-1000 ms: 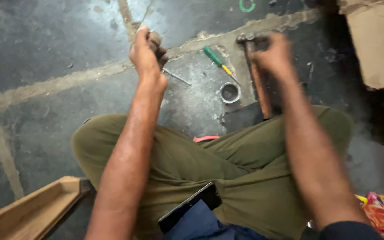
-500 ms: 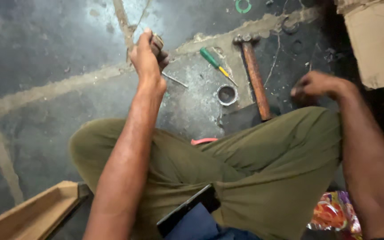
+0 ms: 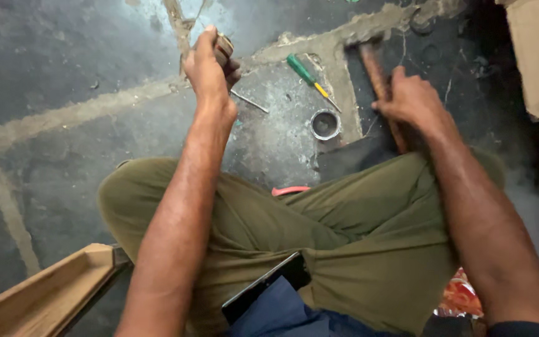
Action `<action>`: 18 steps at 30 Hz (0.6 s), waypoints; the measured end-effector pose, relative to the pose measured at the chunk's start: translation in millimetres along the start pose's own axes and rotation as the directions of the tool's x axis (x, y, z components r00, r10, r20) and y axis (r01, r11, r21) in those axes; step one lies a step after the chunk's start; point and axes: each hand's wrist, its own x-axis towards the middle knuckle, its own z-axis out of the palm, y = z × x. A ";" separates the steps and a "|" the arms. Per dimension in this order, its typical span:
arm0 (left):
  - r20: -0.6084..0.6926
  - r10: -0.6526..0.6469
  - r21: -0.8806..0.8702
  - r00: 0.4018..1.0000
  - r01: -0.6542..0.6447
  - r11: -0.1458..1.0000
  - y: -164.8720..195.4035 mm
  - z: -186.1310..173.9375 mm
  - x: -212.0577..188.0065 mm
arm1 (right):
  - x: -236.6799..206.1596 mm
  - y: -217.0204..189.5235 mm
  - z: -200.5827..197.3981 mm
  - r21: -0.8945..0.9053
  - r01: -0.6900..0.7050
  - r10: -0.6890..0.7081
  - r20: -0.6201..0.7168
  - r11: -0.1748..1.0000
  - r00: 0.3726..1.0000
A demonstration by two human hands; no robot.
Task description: The person sits on the floor and uses a hammer and metal rod to repeatedly strike a small metal cylinder. They then insert a white ring into the cylinder and continue to hammer it into place.
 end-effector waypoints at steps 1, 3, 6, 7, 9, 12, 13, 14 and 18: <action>0.006 0.016 -0.004 1.000 -0.016 1.000 -0.6 0.5 0.7 | 1.2 8.2 -1.4 0.019 -0.021 0.021 -0.028 1.000 0.999; 0.025 0.035 -0.021 0.999 -0.035 0.999 -1.9 2.3 2.3 | 4.0 22.3 -2.9 0.002 -0.044 0.044 -0.115 0.999 0.992; 0.016 0.040 -0.016 0.999 -0.040 0.999 -4.9 3.1 3.6 | 5.7 32.0 0.2 -0.020 -0.028 0.023 -0.214 0.999 0.977; 0.015 0.043 -0.013 0.999 -0.043 0.999 -5.3 3.3 4.8 | 6.6 31.9 1.6 -0.027 -0.017 0.009 -0.251 0.999 0.968; 0.026 0.033 -0.045 0.999 -0.031 0.999 -5.9 3.3 6.4 | 7.7 29.9 4.2 -0.014 -0.045 0.039 -0.286 0.999 0.957; 0.024 0.030 -0.055 0.999 -0.028 0.998 -4.0 2.0 7.6 | 7.0 27.4 2.9 0.175 -0.030 0.096 -0.385 0.984 0.918; 0.034 0.027 -0.057 0.999 -0.025 0.998 -2.9 2.8 7.8 | 4.6 27.5 1.0 0.260 -0.018 0.132 -0.428 0.965 0.894; -0.019 0.017 -0.030 1.000 -0.018 0.999 -1.3 2.6 7.4 | 0.2 27.9 -0.8 0.299 0.058 0.102 -0.494 0.953 0.863; -0.054 -0.047 -0.052 0.997 0.044 0.998 4.6 1.3 4.1 | -36.6 31.8 -9.6 0.477 0.189 0.170 -0.612 0.858 0.773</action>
